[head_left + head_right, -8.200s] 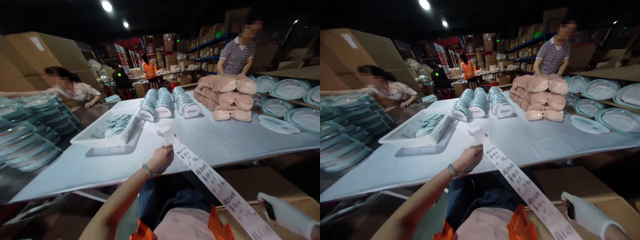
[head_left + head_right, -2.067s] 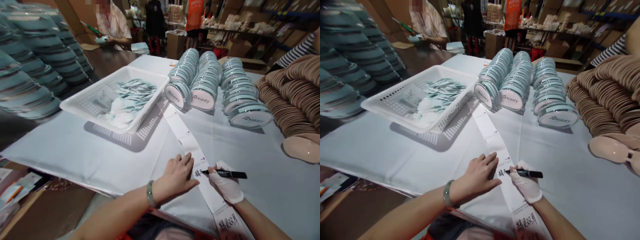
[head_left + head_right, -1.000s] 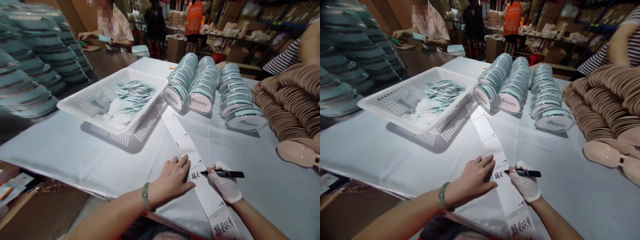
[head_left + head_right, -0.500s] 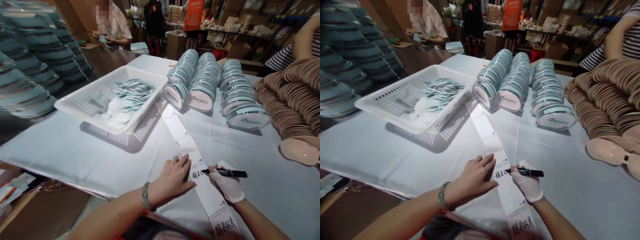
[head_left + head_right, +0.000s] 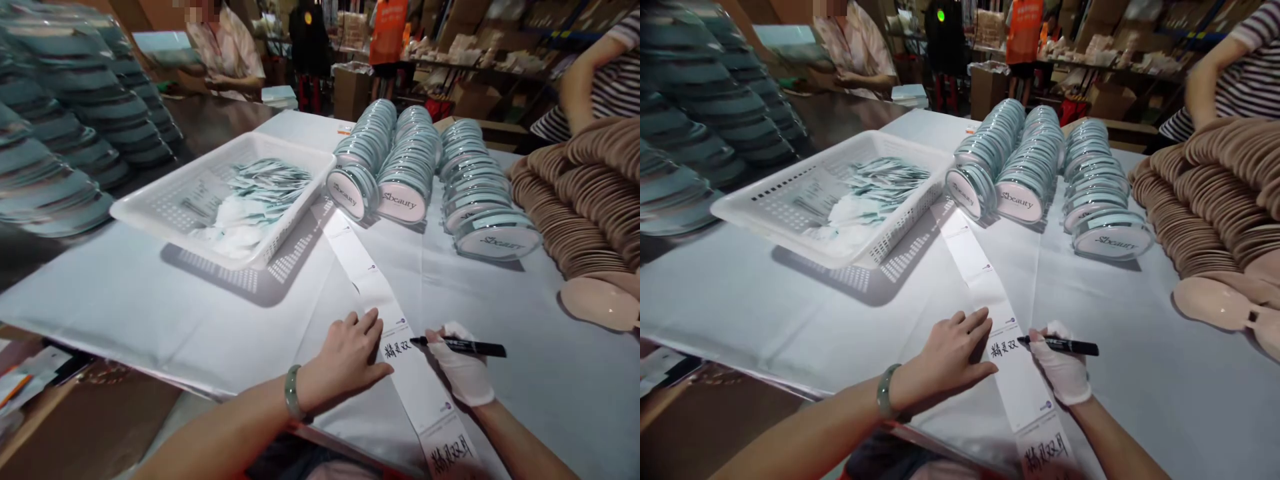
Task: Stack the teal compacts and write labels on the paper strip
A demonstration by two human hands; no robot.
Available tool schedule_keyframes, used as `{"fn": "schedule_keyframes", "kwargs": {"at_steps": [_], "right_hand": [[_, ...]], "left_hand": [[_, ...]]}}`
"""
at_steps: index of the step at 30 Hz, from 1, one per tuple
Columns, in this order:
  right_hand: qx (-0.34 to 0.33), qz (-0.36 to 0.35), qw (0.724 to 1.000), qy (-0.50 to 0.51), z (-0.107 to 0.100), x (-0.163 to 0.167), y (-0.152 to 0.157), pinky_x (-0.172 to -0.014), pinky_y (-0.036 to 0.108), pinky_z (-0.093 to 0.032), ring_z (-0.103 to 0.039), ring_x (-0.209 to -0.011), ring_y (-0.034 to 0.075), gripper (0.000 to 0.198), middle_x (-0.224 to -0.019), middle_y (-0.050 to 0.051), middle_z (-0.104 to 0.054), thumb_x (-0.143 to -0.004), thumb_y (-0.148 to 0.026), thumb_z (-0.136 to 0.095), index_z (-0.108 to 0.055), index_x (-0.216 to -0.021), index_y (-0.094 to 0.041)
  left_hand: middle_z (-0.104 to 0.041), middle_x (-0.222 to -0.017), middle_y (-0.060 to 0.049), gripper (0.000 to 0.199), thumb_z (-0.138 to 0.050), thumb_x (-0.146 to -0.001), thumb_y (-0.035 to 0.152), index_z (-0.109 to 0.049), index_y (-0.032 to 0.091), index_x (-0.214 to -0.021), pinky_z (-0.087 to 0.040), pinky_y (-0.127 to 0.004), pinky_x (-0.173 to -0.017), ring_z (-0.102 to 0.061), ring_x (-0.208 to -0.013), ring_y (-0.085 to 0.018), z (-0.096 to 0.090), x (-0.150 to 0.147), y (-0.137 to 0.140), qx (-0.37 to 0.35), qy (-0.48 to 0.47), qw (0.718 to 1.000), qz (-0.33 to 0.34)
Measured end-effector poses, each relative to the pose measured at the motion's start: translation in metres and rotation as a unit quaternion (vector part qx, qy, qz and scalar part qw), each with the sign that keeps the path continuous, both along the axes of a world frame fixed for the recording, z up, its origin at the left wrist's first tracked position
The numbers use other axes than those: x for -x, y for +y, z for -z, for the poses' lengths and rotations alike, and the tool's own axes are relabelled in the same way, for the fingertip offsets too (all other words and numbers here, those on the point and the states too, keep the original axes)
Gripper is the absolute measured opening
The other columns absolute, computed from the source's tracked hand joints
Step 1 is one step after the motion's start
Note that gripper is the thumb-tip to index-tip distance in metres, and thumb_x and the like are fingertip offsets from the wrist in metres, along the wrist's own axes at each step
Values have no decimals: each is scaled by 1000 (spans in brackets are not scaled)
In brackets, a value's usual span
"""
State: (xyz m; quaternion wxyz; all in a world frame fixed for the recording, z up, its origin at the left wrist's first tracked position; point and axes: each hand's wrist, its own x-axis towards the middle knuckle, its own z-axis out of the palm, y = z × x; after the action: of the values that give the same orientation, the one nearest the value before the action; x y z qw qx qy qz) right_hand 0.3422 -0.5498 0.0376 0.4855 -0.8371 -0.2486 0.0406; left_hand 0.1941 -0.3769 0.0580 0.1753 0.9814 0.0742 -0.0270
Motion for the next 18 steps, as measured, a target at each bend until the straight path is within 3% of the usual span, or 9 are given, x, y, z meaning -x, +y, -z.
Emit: {"fn": "schedule_keyframes", "kwargs": {"at_steps": [5, 10, 18], "right_hand": [[-8, 23, 999, 27, -6, 2, 4, -55, 28, -45, -52, -53, 16, 37, -56, -1, -54, -70, -51, -71, -49, -58, -23], [11, -17, 999, 39, -1, -3, -3, -55, 28, -43, -51, -54, 15, 37, -57, -2, -55, -73, -51, -71, -51, -60, -23], [-10, -19, 999, 32, 6, -7, -7, -57, 29, -41, -49, -55, 15, 39, -58, -3, -50, -75, -49, -70, -45, -61, -23]], "left_hand": [[-49, -152, -9, 67, -65, -84, 64, -54, 18, -132, -59, -46, -79, -59, -106, -31, -1, 1, 0, -2, 8, 1000, 0], [-50, -150, -8, 66, -65, -84, 64, -54, 19, -131, -58, -45, -78, -60, -104, -31, -2, 1, 1, -5, 3, 1000, 1], [-50, -151, -8, 65, -64, -85, 65, -55, 20, -131, -57, -44, -79, -60, -106, -31, -3, 1, 1, -2, 4, 1000, -2]]}}
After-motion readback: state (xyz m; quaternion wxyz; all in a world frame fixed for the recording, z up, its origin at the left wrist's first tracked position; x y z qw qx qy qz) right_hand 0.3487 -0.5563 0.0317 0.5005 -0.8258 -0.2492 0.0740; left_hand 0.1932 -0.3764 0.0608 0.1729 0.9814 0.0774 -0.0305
